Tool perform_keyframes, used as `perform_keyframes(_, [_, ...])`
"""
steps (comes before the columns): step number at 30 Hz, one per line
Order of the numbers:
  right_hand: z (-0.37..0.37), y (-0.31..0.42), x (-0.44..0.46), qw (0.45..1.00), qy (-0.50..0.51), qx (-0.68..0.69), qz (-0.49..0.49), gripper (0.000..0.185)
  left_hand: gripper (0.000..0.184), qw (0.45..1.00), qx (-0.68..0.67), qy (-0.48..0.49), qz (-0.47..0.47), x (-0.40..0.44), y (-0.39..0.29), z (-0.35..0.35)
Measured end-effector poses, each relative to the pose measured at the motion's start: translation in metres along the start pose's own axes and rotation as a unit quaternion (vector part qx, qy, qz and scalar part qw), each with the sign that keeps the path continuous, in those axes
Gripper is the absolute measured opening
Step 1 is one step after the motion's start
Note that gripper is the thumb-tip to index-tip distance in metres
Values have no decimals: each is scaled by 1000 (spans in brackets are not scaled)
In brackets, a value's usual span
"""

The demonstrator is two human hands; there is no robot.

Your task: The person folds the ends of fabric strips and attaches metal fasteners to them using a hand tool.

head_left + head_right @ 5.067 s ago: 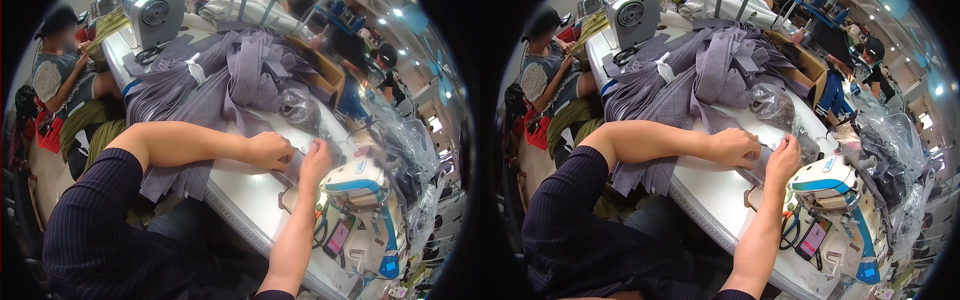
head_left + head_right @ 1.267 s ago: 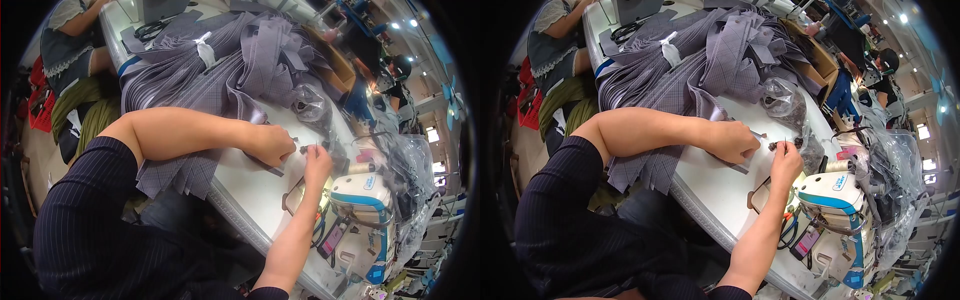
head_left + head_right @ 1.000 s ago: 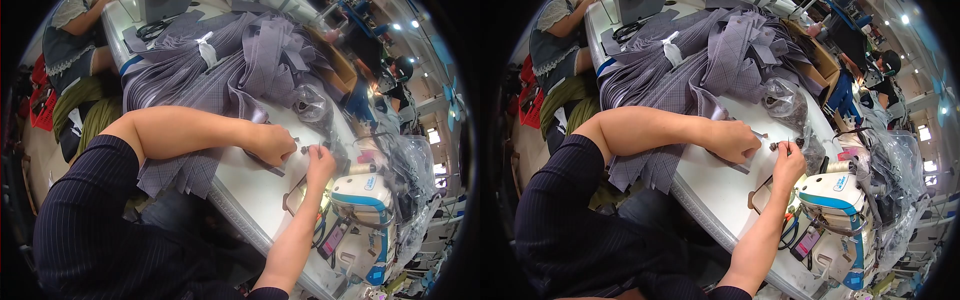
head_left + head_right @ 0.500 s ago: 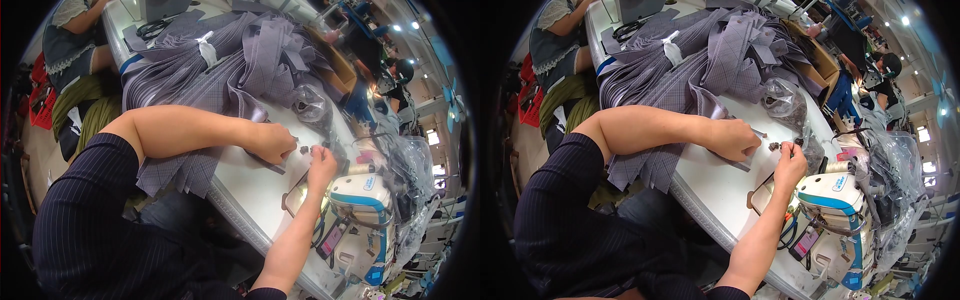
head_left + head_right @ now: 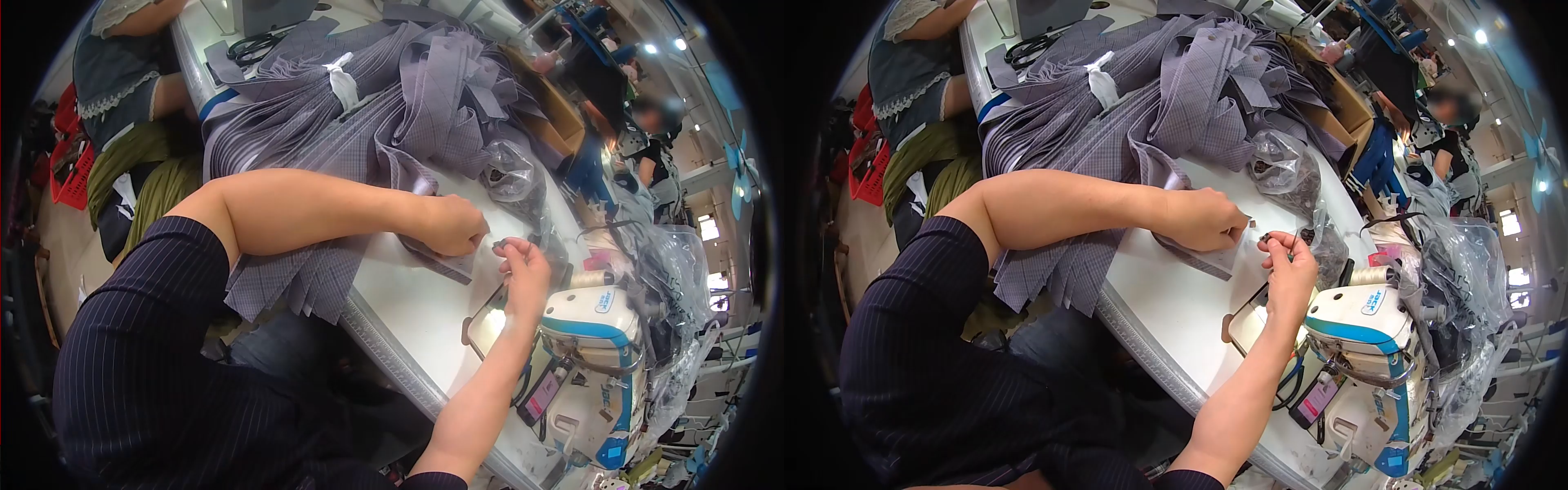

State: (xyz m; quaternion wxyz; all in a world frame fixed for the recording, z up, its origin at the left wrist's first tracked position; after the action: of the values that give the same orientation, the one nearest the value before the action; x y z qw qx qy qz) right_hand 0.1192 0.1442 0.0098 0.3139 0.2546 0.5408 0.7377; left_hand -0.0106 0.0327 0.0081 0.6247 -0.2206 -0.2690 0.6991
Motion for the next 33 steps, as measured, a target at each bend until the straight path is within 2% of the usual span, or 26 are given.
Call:
perform_keyframes(6, [-6, 3, -2, 998, 32, 60, -12, 13, 17, 994, -103, 6, 22, 5, 1, 3])
perform_keyframes(11, [-9, 9, -5, 997, 33, 63, -10, 12, 18, 983, -175, -48, 22, 2, -7, 15])
perform_keyframes(23, [-16, 22, -10, 996, 64, 55, 7, 9, 16, 975, -184, -125, -18, -2, -17, 24])
perform_keyframes(27, [-18, 24, -12, 996, 83, 25, -5, 11, 19, 976, -186, -115, 1, -1, -15, 23])
perform_keyframes(29, [-18, 21, -14, 996, 91, 13, -13, 14, 22, 966, -240, -96, 24, 3, -11, 18])
perform_keyframes(33, [-15, 16, -9, 995, 73, 68, -12, 11, 21, 951, -297, -78, 34, 3, -10, 18])
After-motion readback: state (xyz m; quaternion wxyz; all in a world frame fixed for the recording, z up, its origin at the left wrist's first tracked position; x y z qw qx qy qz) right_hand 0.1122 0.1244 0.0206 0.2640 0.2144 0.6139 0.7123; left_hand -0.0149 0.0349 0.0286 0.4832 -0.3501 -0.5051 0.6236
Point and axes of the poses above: each hand's wrist, its own x-axis towards the middle knuckle, its own z-axis out of the back of the hand, y = z × x, the point moved 6 cm from there along x, towards the middle knuckle, and after that the axes turned 6 degrees about z, right-handed, at the moved point
